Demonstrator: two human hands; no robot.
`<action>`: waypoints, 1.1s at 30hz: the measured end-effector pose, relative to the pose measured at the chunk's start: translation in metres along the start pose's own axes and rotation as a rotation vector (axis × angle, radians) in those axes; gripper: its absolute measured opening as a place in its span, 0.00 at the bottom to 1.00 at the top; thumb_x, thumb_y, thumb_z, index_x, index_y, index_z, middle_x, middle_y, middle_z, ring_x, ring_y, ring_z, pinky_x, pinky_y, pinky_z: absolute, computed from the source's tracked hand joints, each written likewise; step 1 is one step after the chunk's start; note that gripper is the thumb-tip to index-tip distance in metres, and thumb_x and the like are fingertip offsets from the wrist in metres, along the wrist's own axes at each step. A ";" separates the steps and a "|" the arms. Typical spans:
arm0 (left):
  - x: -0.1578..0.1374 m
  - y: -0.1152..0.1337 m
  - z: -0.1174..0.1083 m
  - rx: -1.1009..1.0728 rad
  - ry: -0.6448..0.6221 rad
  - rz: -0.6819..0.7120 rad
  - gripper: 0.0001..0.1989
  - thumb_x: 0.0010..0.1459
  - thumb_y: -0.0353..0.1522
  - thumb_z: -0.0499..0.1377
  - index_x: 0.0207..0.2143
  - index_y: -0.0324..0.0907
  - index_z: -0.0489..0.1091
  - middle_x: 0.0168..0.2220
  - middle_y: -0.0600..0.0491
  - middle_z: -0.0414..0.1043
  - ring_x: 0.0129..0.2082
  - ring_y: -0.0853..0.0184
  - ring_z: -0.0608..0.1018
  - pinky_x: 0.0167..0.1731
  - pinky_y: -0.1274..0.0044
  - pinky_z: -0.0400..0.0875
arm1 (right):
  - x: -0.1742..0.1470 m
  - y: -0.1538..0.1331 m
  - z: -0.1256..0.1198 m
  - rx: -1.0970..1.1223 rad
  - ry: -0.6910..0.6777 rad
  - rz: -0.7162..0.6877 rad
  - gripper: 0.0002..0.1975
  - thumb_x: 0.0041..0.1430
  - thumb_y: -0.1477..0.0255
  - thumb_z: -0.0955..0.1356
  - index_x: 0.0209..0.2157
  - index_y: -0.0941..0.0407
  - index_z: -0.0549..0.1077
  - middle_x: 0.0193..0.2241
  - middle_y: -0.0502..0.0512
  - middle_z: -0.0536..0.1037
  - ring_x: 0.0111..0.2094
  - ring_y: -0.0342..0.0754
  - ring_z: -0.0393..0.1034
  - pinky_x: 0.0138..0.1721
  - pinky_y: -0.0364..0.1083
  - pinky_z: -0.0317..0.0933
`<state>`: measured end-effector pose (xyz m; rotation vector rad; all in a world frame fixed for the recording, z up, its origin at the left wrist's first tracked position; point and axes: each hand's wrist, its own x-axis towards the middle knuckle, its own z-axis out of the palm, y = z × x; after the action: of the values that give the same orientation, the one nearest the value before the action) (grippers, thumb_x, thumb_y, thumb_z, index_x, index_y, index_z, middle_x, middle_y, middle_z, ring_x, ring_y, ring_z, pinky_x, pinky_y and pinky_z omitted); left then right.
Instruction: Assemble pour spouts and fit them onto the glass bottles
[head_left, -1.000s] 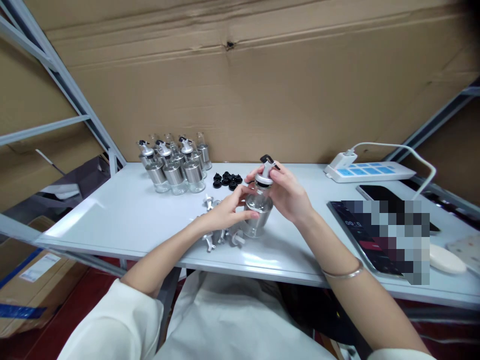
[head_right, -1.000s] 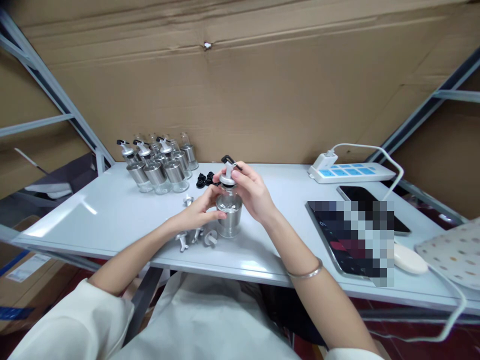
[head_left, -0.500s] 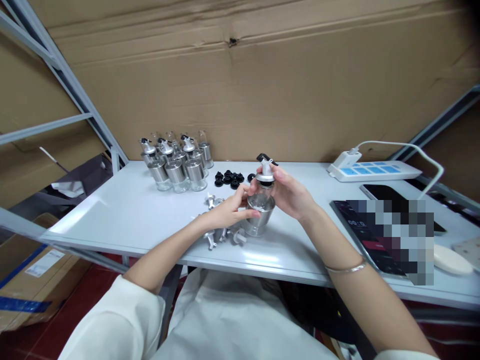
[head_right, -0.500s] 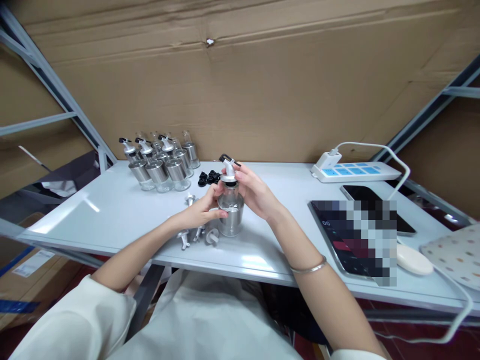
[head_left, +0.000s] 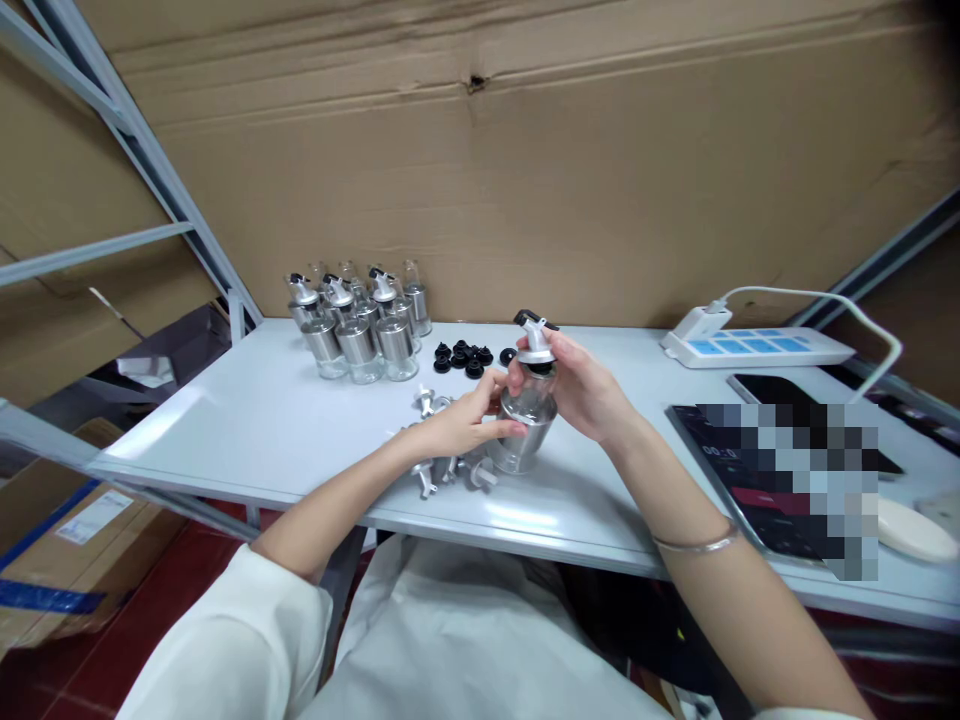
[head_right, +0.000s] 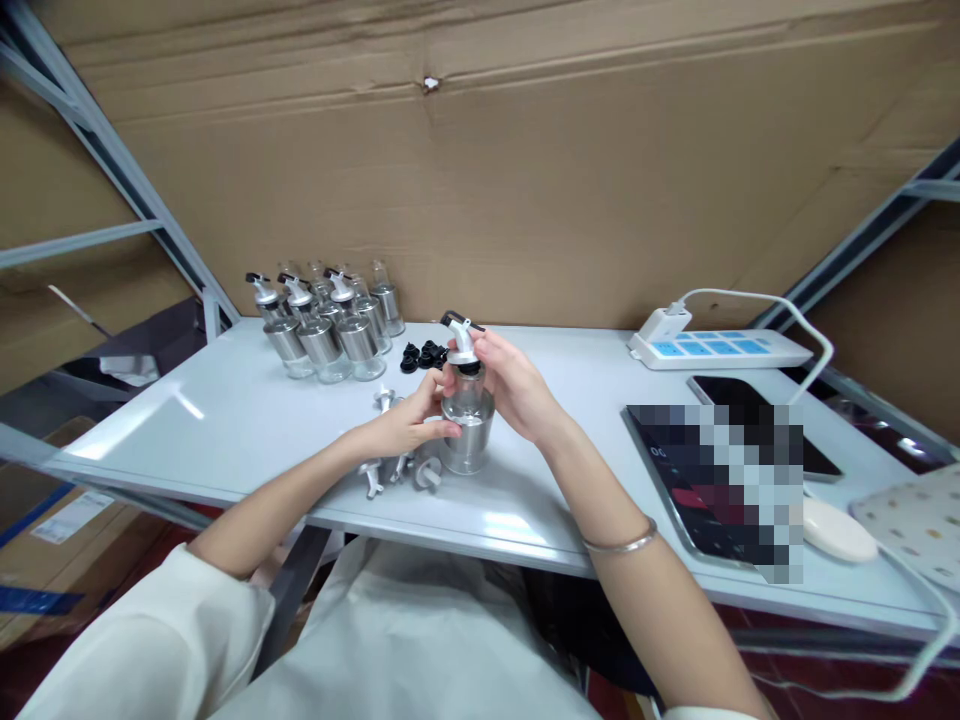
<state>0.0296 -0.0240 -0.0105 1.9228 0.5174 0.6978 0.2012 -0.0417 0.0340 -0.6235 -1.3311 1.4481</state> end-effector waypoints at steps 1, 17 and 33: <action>0.000 0.000 0.000 -0.005 0.000 -0.001 0.21 0.55 0.45 0.58 0.39 0.44 0.50 0.36 0.55 0.56 0.35 0.70 0.65 0.38 0.75 0.63 | 0.000 0.000 0.000 0.013 -0.004 -0.001 0.20 0.48 0.53 0.70 0.34 0.54 0.69 0.23 0.49 0.74 0.24 0.45 0.69 0.27 0.45 0.67; 0.001 0.002 0.000 0.013 0.005 -0.025 0.23 0.54 0.44 0.60 0.41 0.44 0.52 0.40 0.53 0.55 0.36 0.70 0.66 0.41 0.73 0.66 | 0.001 0.001 0.001 0.025 -0.030 -0.012 0.19 0.48 0.54 0.70 0.32 0.54 0.65 0.22 0.48 0.72 0.26 0.47 0.71 0.27 0.46 0.66; -0.001 0.000 0.001 0.016 -0.007 0.001 0.23 0.55 0.44 0.60 0.44 0.45 0.53 0.40 0.52 0.56 0.37 0.69 0.66 0.42 0.72 0.67 | -0.001 -0.002 -0.002 0.035 -0.072 -0.024 0.11 0.50 0.62 0.67 0.31 0.51 0.61 0.23 0.46 0.72 0.25 0.45 0.67 0.29 0.46 0.63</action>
<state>0.0297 -0.0248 -0.0111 1.9400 0.5191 0.6896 0.2040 -0.0424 0.0350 -0.5352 -1.3616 1.4838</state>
